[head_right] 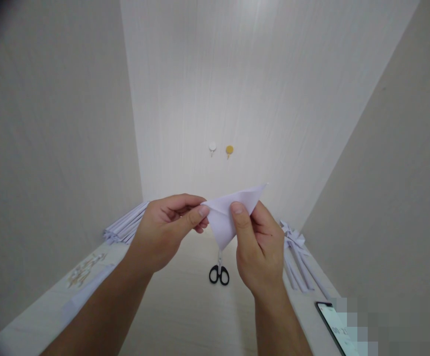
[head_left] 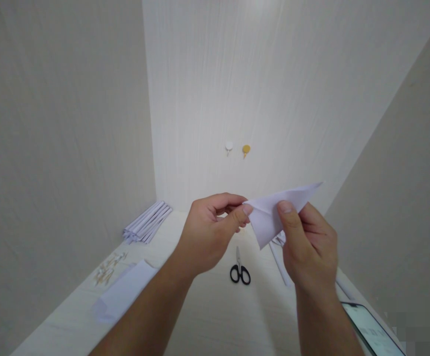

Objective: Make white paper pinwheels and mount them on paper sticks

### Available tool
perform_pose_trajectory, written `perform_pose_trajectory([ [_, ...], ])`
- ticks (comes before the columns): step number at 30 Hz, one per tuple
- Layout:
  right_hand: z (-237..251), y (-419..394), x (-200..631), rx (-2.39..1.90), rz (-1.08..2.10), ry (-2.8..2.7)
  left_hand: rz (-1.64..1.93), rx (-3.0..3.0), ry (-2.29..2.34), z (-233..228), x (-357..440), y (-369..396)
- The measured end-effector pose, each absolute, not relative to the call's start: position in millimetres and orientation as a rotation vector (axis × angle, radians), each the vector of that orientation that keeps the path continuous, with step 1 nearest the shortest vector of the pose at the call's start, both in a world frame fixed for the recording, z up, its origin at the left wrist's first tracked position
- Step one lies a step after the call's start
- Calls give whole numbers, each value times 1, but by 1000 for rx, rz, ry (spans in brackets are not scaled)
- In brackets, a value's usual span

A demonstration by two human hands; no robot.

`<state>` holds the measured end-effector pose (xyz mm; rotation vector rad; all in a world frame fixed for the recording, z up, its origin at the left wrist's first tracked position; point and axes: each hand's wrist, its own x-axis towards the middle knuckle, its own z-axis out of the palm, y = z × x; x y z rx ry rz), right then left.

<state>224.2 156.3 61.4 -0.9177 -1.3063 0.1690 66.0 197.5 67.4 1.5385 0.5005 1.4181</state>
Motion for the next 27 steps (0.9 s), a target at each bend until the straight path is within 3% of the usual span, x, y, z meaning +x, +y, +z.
perform_pose_trajectory([
  [8,58,160,226,-880,257,-1287,1459,1513,414,67,67,198],
  [17,60,159,227,-787,665,-1255,1498,1537,334,67,64,193],
  [27,60,157,224,-900,418,-1312,1601,1628,444,68,66,192],
])
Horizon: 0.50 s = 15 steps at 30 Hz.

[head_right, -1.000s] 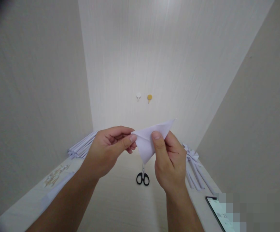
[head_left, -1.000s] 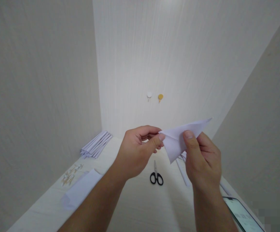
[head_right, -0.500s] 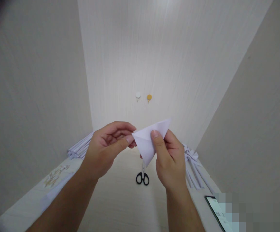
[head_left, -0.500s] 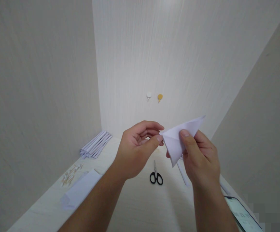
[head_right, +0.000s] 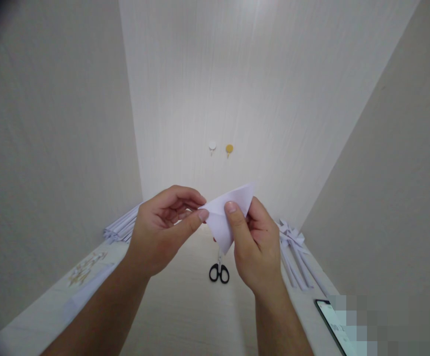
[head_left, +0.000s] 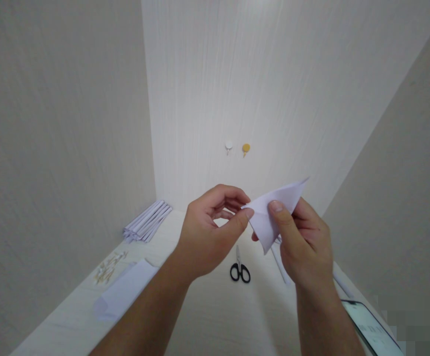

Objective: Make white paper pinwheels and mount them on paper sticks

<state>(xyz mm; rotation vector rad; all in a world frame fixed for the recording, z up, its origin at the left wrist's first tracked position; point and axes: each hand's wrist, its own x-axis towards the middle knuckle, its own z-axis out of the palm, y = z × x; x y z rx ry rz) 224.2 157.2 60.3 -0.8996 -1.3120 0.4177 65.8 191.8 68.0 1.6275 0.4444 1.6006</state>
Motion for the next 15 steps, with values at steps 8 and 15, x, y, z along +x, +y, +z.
perform_pose_trajectory([
  [8,57,160,223,-864,312,-1349,1610,1640,455,69,67,192],
  [15,61,161,230,-792,445,-1416,1668,1586,465,67,68,195],
])
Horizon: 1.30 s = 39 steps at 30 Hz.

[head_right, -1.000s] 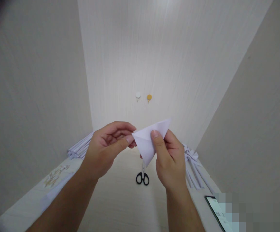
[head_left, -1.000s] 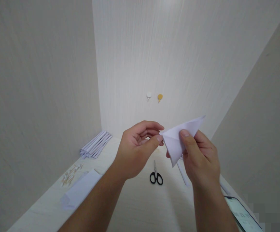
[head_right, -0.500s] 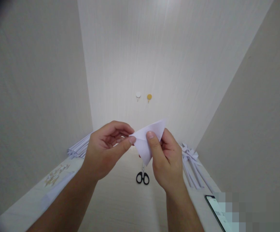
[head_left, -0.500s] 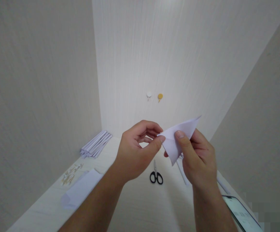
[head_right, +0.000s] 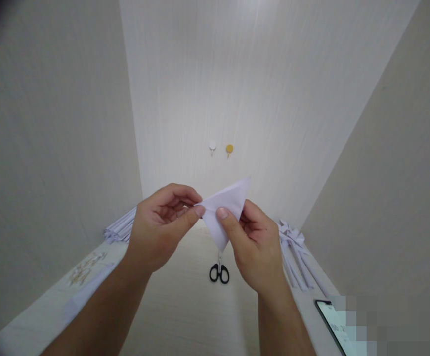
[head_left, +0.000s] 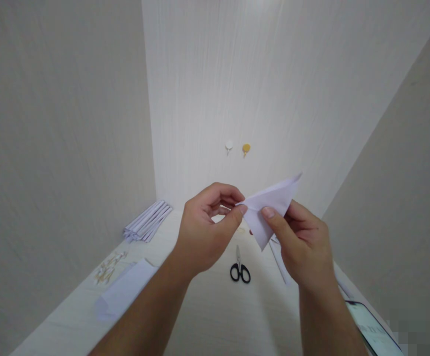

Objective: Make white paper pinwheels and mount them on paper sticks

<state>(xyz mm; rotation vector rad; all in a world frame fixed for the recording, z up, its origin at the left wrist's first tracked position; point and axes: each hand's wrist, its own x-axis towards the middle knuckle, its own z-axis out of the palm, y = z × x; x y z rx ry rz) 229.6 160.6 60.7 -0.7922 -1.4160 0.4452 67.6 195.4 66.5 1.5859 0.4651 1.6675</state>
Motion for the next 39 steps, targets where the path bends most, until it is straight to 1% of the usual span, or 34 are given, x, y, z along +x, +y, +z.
perform_pose_trajectory([
  [6,61,159,236,-822,482,-1420,1671,1487,441,67,67,199],
  [12,61,160,237,-849,458,-1433,1426,1418,436,68,64,206],
  [22,60,163,249,-761,469,-1337,1240,1533,563,68,61,205],
  [33,62,161,253,-657,528,-1231,1146,1632,533,71,59,202],
  [39,64,159,252,-692,485,-1193,1159,1701,555,69,57,202],
])
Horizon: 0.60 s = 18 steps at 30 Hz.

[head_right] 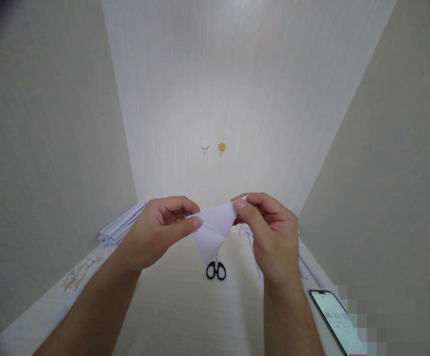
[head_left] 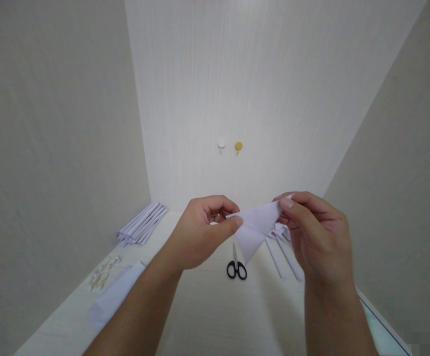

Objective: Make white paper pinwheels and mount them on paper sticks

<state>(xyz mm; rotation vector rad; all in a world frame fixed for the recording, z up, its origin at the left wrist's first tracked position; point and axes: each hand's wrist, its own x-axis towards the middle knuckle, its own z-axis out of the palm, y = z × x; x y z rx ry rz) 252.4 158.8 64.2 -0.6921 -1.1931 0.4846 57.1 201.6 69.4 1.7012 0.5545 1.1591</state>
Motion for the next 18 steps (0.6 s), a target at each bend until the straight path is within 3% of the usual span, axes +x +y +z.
perform_pose_trajectory([
  [18,69,160,251,-750,405,-1106,1447,1905,767,70,62,196],
])
